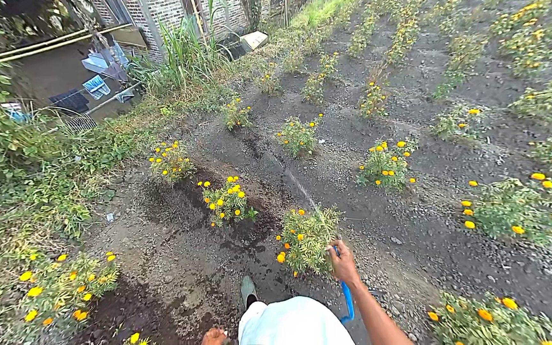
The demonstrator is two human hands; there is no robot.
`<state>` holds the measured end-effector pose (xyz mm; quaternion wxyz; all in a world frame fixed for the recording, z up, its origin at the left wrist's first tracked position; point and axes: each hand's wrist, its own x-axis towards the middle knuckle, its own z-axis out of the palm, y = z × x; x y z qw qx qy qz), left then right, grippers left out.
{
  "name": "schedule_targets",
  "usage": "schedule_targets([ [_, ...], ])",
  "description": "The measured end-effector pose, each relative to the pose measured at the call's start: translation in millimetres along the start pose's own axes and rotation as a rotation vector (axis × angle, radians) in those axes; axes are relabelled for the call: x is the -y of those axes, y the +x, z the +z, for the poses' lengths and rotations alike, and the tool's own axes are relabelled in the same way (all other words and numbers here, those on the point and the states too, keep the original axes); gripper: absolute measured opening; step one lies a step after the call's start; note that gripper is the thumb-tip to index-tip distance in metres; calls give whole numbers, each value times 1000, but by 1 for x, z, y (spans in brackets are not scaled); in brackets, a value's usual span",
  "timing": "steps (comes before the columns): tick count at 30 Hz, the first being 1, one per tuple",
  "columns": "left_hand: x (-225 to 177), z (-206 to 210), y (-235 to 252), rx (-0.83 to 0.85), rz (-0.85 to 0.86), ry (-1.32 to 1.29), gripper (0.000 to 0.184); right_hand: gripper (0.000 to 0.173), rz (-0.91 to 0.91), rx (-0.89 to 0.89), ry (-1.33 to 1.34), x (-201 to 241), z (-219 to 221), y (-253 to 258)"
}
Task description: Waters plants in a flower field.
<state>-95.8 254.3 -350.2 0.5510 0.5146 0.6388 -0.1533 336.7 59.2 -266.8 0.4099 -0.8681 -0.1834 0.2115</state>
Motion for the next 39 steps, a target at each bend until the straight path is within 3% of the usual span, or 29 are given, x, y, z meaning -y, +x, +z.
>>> schedule_targets([
  [8,-6,2,-1,12,12,11,31,32,187,-119,-7,-26,-45,3],
  [39,-22,4,4,18,1,95,33,24,200,-165,47,-44,-58,-1],
])
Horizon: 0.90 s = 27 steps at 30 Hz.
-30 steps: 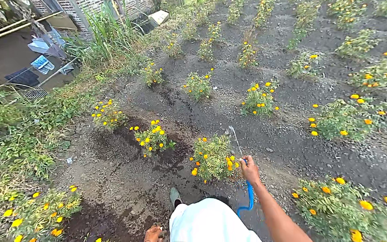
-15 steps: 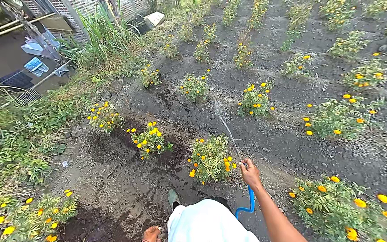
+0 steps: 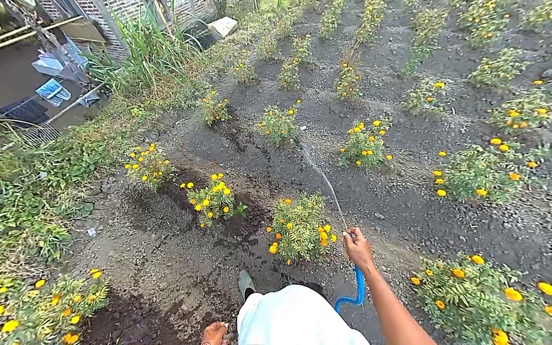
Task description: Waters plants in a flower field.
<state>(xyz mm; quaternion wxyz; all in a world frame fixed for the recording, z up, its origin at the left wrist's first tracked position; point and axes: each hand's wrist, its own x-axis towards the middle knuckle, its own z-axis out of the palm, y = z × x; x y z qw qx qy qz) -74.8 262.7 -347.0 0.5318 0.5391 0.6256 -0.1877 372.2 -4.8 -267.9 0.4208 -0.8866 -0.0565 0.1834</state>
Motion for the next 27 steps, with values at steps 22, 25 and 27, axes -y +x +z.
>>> schedule_targets([
  [22,-5,2,-5,-2,12,-19,31,20,28,68,21,-18,-9,14],
  [25,-5,2,-8,-3,11,-13,32,20,34,67,21,-19,-8,15],
  [27,-3,1,-8,-3,12,-13,32,21,46,73,16,-19,-8,15],
])
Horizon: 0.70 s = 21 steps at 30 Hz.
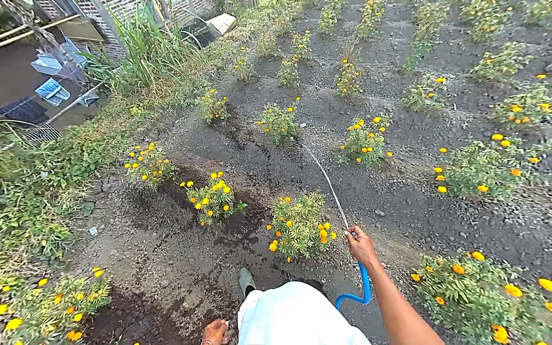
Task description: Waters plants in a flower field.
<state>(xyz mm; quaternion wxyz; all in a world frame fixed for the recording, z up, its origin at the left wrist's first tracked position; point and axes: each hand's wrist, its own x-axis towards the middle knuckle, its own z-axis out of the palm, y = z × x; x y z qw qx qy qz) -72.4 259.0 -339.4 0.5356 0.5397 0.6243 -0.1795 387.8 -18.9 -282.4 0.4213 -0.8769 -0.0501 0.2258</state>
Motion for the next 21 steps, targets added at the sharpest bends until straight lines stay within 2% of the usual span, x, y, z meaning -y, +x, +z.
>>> schedule_targets([
  [21,3,3,6,-21,-6,-20,30,23,-4,-14,-16,3,-1,2],
])
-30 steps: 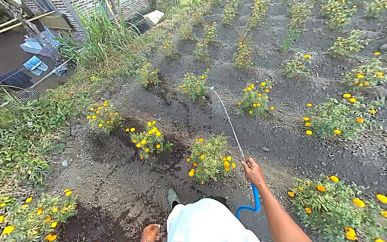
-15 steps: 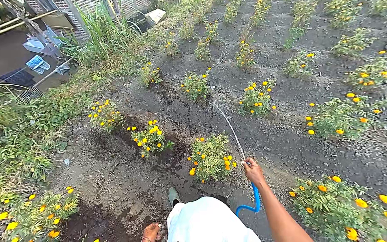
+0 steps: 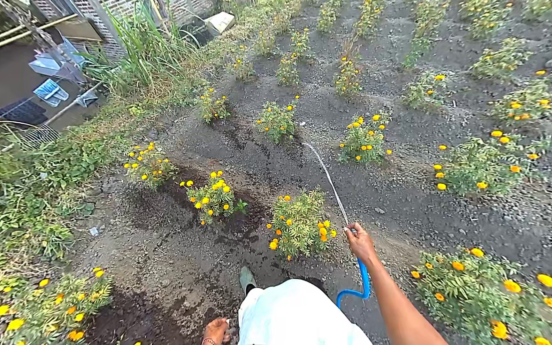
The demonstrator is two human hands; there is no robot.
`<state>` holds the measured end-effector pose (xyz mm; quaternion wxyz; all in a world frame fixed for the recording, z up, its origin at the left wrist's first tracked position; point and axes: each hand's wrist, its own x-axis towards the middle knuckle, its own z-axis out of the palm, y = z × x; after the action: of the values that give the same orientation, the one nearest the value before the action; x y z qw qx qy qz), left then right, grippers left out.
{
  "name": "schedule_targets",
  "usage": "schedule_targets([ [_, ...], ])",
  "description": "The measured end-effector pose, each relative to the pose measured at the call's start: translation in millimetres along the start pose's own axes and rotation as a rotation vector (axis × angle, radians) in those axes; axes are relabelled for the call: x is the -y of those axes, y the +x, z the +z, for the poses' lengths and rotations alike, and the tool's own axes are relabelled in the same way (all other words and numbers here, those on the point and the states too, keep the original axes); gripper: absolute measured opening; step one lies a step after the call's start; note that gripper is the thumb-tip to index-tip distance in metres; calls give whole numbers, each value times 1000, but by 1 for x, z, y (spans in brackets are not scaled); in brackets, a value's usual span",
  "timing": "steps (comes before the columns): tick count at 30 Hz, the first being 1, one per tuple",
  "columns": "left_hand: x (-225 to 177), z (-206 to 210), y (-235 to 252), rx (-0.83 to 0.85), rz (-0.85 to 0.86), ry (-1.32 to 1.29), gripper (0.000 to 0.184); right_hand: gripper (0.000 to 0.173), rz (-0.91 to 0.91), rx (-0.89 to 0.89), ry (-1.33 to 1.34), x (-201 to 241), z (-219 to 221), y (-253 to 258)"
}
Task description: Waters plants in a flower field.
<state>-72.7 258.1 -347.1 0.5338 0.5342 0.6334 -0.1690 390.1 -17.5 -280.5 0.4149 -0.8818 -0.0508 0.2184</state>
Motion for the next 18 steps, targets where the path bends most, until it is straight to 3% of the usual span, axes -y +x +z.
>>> schedule_targets([
  [18,5,2,-1,12,-3,-12,30,22,3,-1,9,-4,3,-1],
])
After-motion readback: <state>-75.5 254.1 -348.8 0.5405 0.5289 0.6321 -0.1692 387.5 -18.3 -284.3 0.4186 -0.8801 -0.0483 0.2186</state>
